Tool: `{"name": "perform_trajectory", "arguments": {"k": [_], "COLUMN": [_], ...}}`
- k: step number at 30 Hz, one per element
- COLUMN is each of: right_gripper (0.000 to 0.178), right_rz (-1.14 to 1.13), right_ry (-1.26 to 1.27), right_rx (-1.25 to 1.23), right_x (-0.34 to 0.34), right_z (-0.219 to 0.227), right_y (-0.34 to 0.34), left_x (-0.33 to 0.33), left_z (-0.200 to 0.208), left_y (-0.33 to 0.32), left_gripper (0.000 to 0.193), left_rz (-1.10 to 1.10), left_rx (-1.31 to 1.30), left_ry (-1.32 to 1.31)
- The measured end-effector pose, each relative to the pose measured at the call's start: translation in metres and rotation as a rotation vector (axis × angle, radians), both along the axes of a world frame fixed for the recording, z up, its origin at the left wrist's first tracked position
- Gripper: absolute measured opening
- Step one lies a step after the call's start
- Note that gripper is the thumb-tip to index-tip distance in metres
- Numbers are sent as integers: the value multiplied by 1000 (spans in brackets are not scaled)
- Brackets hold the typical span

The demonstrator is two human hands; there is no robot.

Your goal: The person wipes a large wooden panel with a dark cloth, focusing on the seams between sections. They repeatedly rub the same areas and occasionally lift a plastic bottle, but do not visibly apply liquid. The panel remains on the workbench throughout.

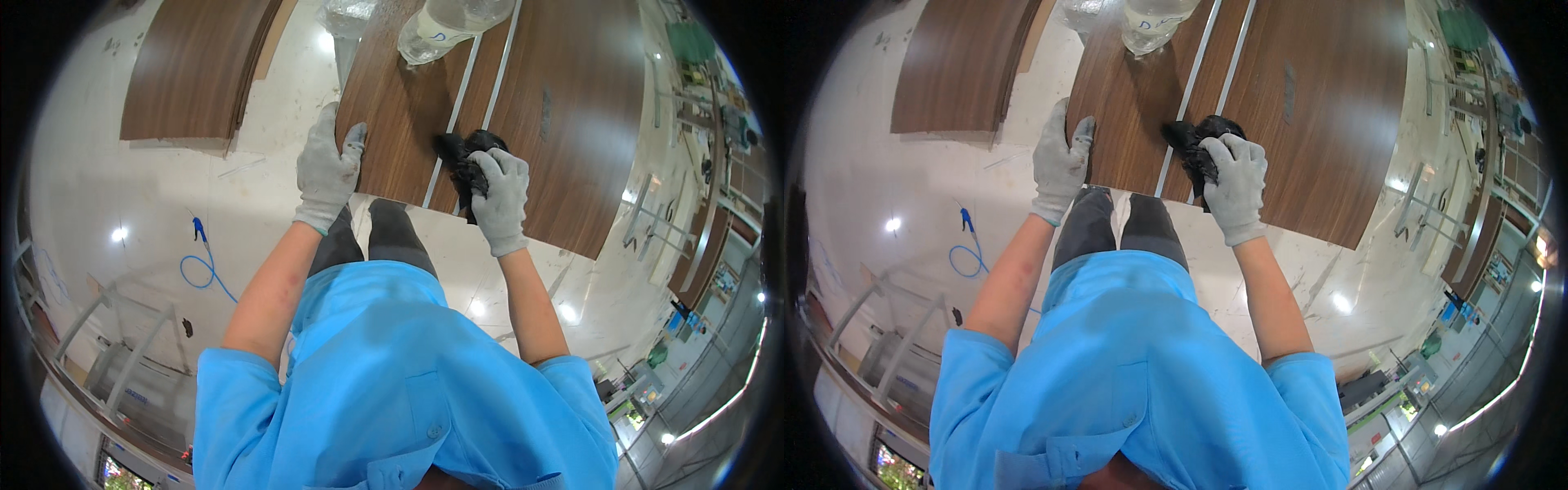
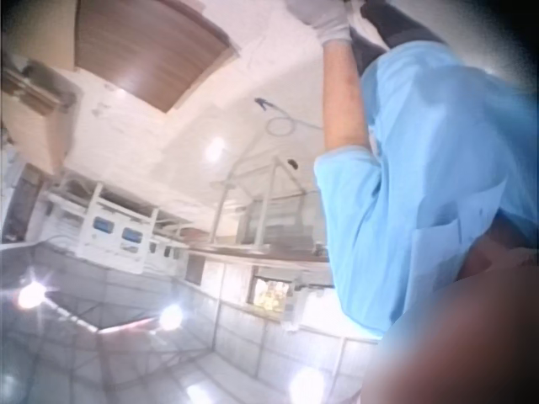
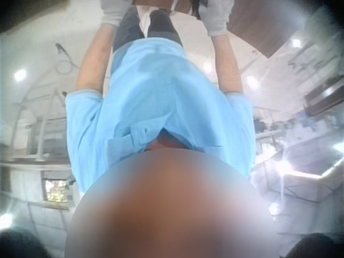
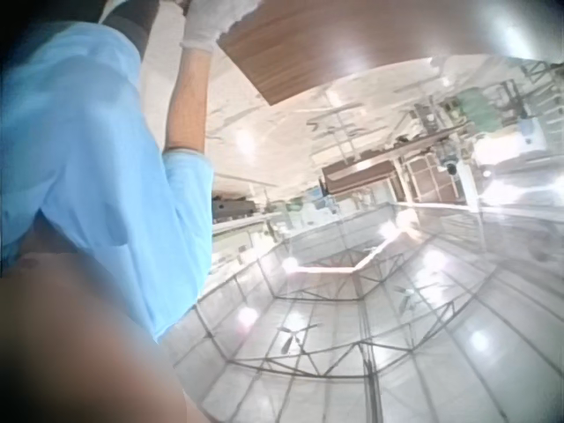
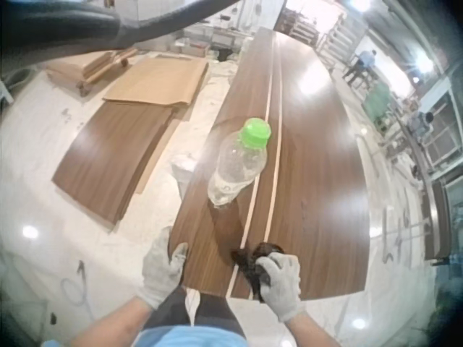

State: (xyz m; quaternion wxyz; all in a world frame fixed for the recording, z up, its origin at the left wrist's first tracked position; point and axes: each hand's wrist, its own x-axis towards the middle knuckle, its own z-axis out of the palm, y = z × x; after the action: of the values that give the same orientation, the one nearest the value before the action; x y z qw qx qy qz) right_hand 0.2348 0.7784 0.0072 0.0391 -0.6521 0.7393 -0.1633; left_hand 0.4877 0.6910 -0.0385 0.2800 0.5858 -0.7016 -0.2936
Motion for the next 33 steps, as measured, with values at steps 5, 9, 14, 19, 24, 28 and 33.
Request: {"name": "perform_trajectory", "arguments": {"k": [5,9,14,19,24,28,33], "right_gripper": [43,42,42,42,41,41,45], "right_rz": [33,200,214,209,240,223,227], "right_ry": [74,14,78,113,141,181,189], "right_rx": [31,212,162,271,195,282,276], "right_x": [-31,-54,-58,-53,-51,-45,-40], "right_z": [1,3,16,20,19,24,32], "right_y": [-32,-36,-45,-52,-53,-55,-59], "left_x": [0,-1,-2,-2,-3,-2,-1], "left_z": [3,3,1,0,-1,-3,-4], "left_y": [1,0,0,1,1,0,0], "left_gripper": [53,53,54,52,49,48,55], "left_rz": [5,36,33,53,59,38,40], "left_rx": [134,65,100,71,38,104,23], "left_ry": [31,40,34,-13,-12,55,-16]}}
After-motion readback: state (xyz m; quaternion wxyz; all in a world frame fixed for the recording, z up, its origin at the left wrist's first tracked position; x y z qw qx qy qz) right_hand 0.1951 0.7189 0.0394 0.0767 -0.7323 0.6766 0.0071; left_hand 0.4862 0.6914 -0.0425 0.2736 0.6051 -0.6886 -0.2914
